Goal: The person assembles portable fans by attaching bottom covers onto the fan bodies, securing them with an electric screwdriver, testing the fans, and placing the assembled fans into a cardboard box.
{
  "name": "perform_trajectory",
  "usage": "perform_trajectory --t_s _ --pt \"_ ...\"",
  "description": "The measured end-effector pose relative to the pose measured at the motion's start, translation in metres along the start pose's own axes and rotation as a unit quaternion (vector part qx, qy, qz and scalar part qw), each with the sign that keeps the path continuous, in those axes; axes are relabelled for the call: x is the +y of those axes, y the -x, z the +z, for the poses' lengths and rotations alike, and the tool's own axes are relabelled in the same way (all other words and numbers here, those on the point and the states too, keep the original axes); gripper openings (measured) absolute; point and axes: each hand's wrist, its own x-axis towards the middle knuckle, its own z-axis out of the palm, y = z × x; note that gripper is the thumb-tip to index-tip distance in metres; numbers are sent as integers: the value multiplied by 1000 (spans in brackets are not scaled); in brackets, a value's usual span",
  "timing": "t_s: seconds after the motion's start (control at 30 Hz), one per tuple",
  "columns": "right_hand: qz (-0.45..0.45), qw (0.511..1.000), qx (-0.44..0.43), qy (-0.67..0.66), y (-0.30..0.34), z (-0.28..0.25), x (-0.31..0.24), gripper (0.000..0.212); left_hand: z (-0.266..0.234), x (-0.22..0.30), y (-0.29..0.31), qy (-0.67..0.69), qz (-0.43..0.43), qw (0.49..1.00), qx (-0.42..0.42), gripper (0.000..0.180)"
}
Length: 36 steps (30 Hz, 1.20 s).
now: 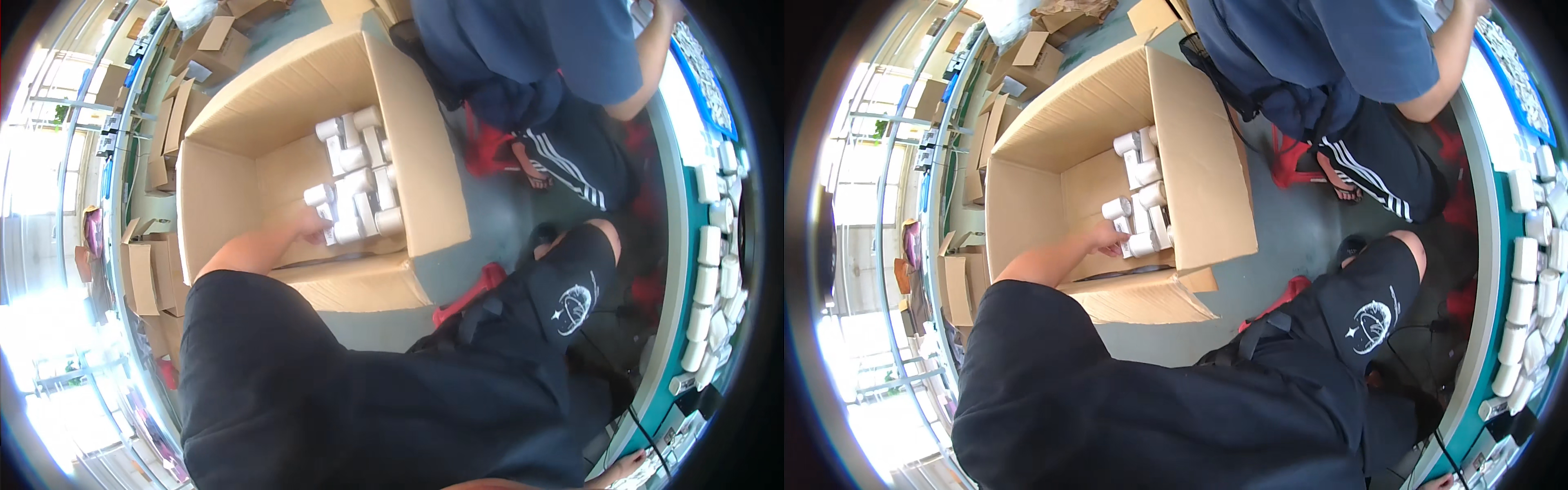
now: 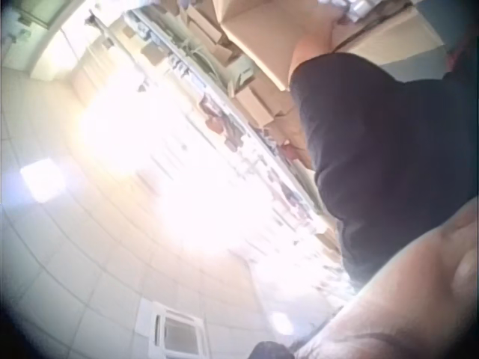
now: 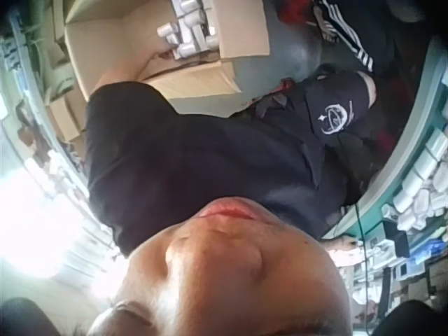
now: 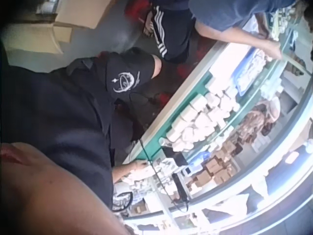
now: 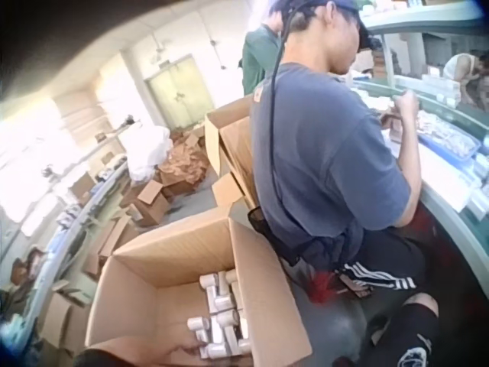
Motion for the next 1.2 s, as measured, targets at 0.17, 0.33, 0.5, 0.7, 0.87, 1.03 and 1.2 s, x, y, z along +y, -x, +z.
perform_trajectory --t_s 0.17,0.33,0.5,0.7,0.87,1.03,1.2 --pt "2 997 -3 -71 15 12 -24 37 -69 -9 20 -643 328 680 -129 36" --pt "41 992 30 -115 56 -26 -98 29 -101 98 118 -73 135 982 106 22" --pt "33 969 90 -229 85 -41 -152 13 -104 184 221 73 423 863 264 18" --pt "71 925 106 -359 88 -65 -212 15 44 277 358 -75 726 658 186 10" --pt "130 840 157 -502 96 -73 -200 14 182 353 421 -312 812 493 7 6" --pt "145 800 241 -530 77 -119 -207 13 332 387 433 -296 863 384 -144 8" --pt "47 752 244 -611 11 -186 -217 16 465 376 413 -130 857 437 -240 8"
